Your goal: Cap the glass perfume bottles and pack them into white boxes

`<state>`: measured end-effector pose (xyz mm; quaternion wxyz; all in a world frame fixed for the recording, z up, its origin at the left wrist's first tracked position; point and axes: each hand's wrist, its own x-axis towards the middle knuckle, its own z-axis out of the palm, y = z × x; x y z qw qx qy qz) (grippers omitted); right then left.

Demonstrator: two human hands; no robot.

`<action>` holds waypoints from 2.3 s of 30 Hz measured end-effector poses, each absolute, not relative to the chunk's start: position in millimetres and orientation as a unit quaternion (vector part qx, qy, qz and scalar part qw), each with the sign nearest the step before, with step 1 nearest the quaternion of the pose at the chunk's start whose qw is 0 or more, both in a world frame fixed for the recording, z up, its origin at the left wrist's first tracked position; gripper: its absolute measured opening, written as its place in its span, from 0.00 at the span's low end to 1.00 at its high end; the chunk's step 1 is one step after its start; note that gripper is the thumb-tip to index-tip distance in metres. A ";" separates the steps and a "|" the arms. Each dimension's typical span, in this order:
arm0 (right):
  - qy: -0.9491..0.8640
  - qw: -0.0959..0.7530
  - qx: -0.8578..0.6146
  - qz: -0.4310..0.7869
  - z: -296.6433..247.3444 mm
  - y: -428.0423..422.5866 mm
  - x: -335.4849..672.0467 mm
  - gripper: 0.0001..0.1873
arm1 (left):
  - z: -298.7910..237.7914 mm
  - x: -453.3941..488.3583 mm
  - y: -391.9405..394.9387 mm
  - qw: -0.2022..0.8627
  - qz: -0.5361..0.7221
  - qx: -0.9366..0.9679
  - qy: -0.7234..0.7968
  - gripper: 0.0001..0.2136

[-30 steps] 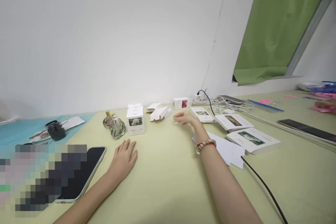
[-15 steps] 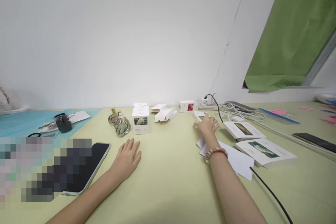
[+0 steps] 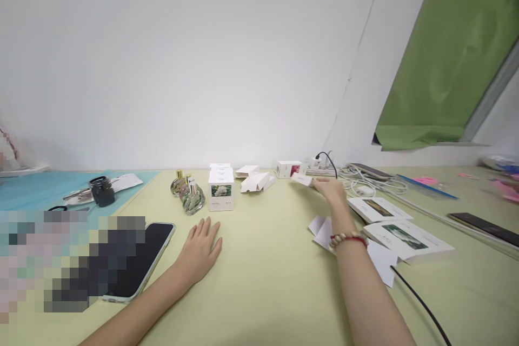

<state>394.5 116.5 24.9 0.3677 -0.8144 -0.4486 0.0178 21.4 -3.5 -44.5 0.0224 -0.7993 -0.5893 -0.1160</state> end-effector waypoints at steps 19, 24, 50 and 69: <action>-0.848 0.043 -0.468 0.243 123.3 37.3 220.8 0.39 | -27.0 35.7 -25.0 -0.130 -0.357 -0.793 -0.477 0.32; -0.883 0.098 -0.399 0.228 125.0 29.4 205.4 0.42 | -27.5 38.4 -24.7 -0.130 -0.374 -0.784 -0.477 0.22; -0.837 0.131 -0.531 0.028 14.0 131.0 262.5 0.29 | -41.4 28.6 -4.5 -0.240 -0.503 -0.643 -0.525 0.25; -0.737 0.479 -0.475 0.035 121.6 64.8 247.6 0.17 | -18.8 35.4 -38.7 0.162 -0.551 -0.721 -0.387 0.14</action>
